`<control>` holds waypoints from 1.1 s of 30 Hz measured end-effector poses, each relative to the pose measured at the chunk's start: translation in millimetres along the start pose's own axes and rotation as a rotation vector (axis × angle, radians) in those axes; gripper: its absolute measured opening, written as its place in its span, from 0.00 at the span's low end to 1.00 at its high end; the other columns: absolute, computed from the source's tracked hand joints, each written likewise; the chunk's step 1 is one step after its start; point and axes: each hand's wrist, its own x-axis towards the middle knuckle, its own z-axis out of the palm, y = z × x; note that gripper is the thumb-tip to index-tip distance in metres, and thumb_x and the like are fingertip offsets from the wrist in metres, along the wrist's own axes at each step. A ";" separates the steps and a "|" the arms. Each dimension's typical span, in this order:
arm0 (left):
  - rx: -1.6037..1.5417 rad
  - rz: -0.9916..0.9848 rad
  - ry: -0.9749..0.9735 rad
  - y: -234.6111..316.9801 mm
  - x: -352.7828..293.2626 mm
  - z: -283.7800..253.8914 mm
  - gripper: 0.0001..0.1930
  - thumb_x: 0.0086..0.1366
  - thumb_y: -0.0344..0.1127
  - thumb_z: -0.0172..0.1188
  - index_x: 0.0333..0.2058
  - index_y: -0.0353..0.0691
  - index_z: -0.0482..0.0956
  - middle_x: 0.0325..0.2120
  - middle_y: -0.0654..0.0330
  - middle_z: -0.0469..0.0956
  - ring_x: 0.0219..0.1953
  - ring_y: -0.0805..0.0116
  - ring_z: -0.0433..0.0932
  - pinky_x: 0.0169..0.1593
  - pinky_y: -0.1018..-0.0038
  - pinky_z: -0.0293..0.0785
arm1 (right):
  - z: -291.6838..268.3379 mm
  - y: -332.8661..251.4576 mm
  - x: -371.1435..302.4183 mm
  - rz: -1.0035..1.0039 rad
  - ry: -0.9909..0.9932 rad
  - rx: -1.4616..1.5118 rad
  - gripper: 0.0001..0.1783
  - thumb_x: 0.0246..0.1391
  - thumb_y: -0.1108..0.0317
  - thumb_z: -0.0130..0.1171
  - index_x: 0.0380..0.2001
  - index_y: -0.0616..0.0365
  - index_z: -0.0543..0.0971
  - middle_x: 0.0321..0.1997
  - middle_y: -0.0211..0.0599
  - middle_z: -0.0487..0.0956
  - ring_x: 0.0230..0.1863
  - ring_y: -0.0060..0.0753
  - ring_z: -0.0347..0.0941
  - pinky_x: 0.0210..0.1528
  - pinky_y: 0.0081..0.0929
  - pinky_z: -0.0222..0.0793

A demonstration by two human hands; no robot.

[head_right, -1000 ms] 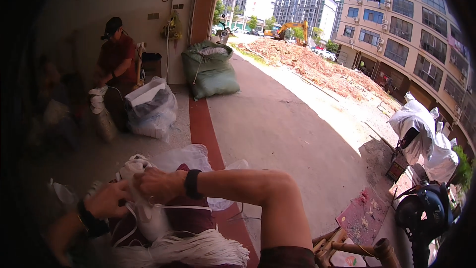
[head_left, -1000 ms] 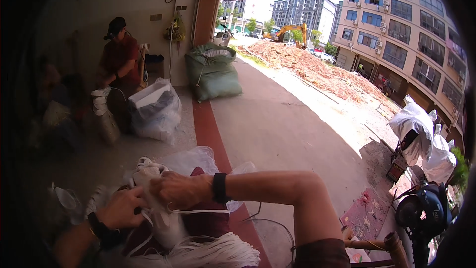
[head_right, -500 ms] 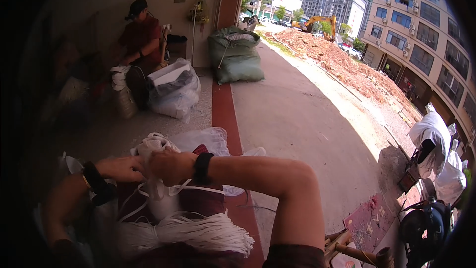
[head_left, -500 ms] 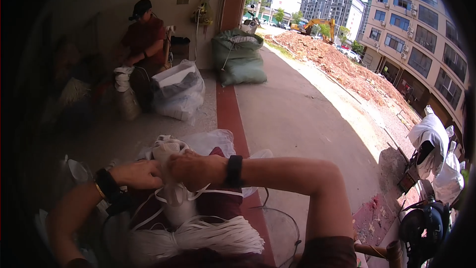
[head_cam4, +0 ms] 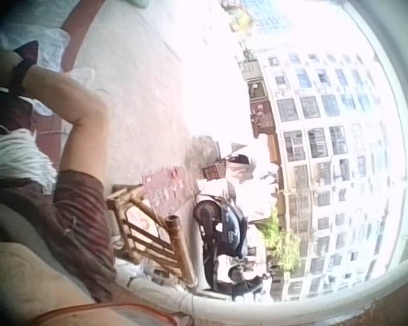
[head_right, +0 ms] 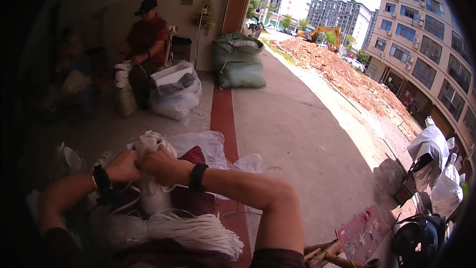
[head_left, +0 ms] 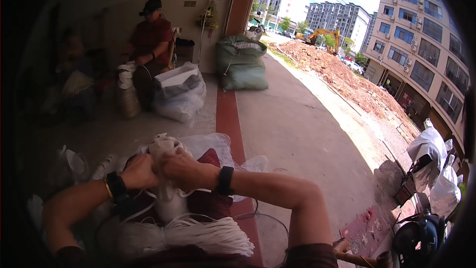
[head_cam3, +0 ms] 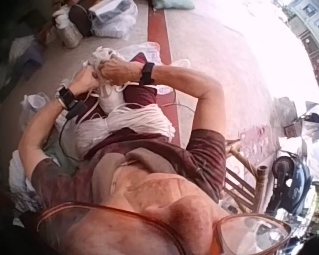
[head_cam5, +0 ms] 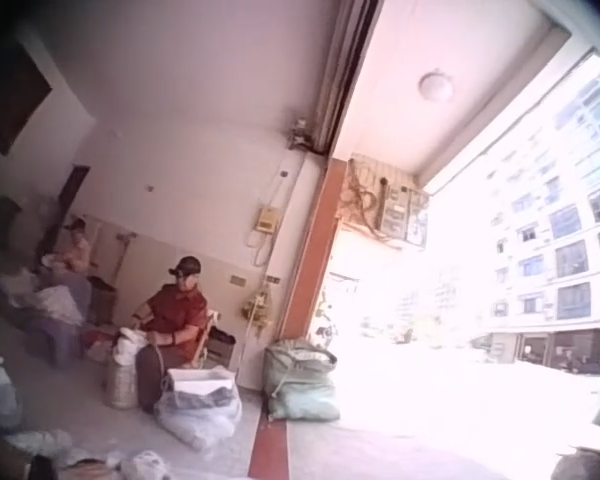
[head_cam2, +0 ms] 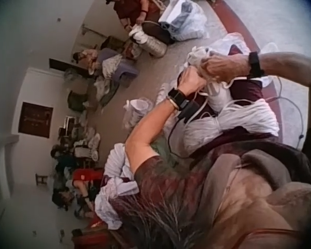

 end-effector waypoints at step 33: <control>-0.848 0.370 0.592 -13.6 13.9 49.9 0.06 0.71 0.30 0.46 0.43 0.38 0.68 0.21 0.59 0.73 0.23 0.71 0.74 0.31 0.72 0.72 | -9.8 9.0 25.3 0.473 -0.334 0.001 0.14 0.50 0.60 0.58 0.22 0.61 0.81 0.23 0.50 0.79 0.29 0.53 0.80 0.33 0.45 0.75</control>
